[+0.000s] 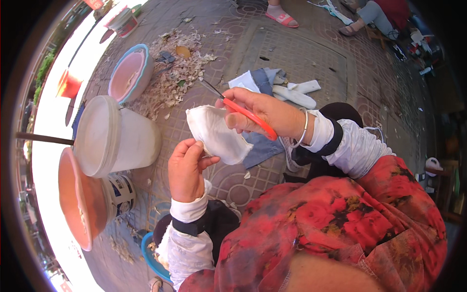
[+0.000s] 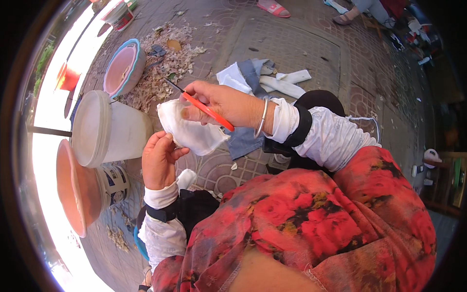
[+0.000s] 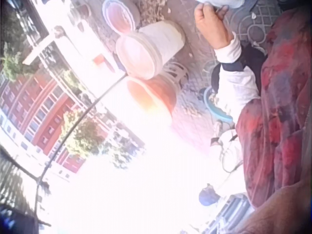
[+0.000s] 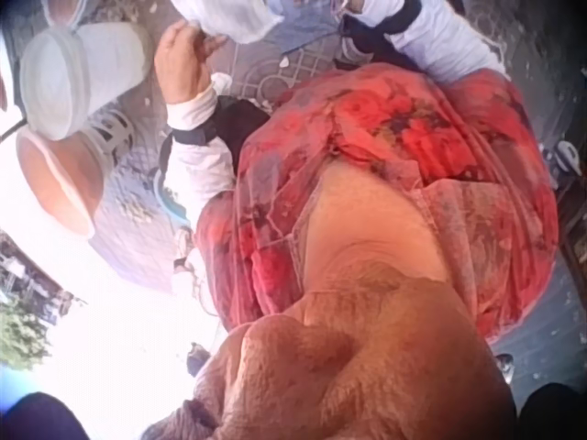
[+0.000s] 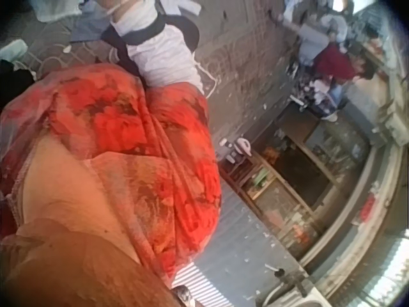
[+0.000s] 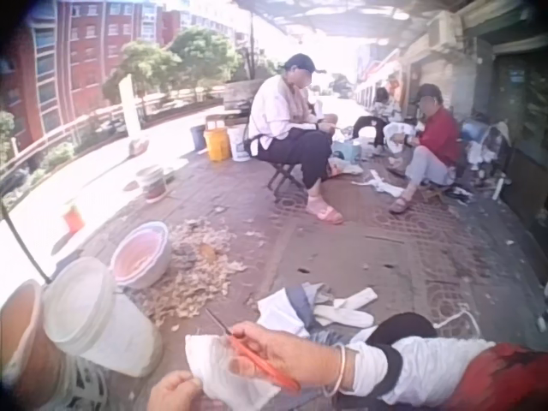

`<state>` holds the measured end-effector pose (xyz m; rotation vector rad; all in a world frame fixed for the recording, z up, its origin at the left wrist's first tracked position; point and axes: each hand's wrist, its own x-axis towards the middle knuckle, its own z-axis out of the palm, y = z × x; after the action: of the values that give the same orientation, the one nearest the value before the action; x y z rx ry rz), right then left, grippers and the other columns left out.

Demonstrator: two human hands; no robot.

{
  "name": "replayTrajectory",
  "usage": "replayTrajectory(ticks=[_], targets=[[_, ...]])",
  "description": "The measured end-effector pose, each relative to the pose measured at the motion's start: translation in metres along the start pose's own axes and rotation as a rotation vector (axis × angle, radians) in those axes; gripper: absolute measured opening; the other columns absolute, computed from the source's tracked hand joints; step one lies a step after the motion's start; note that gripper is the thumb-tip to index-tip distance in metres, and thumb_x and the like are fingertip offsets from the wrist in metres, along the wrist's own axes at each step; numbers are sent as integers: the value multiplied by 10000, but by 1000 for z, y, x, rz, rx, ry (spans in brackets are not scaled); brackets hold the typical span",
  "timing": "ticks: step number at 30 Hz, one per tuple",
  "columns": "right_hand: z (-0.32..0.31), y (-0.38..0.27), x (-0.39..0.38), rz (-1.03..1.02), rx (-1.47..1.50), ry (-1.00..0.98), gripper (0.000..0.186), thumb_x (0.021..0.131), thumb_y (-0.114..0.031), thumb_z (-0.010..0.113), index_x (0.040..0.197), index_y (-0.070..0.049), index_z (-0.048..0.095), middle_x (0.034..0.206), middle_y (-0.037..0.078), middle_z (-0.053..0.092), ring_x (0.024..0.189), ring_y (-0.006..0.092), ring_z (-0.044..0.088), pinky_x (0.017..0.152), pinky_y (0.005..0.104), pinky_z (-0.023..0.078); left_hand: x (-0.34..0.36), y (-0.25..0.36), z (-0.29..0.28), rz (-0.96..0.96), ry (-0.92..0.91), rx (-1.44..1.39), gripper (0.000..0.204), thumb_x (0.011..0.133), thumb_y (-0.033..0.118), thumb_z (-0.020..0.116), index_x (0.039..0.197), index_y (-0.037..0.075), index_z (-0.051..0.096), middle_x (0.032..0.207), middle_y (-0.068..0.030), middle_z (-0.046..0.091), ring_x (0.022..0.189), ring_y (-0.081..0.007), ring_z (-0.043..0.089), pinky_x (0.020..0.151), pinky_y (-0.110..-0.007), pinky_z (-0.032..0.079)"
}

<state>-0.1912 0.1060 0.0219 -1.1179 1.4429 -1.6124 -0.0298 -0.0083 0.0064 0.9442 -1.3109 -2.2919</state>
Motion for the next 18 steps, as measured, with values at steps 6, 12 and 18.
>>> replayTrajectory(ticks=[6, 12, 18], targets=[[15, 1, -19, 252, -128, -437, 534, 775, -463, 540, 1032, -2, 459, 740, 68, 524, 655, 142, 497, 589, 260, 412, 3, 0, -1, 78, 46, -83, 92, 807, 79, 496, 870, 12, 499, 674, -23, 509, 586, -98, 503, 607, -305, 515], [18, 1, -21, 387, -73, -454, 383, 797, -275, 565, 1054, -20, 440, 713, 9, 499, 563, 68, 473, 521, 224, 431, 6, -3, -5, 106, 52, -125, 84, 806, 79, 498, 860, 15, 497, 680, -19, 504, 602, -104, 511, 623, -314, 514], [18, 2, -22, 390, -91, -451, 429, 791, -358, 554, 1022, -10, 457, 697, 26, 517, 570, 84, 491, 513, 229, 423, 5, -2, -3, 113, 46, -126, 90, 807, 83, 501, 864, 13, 501, 686, -23, 512, 608, -109, 520, 628, -316, 515]])
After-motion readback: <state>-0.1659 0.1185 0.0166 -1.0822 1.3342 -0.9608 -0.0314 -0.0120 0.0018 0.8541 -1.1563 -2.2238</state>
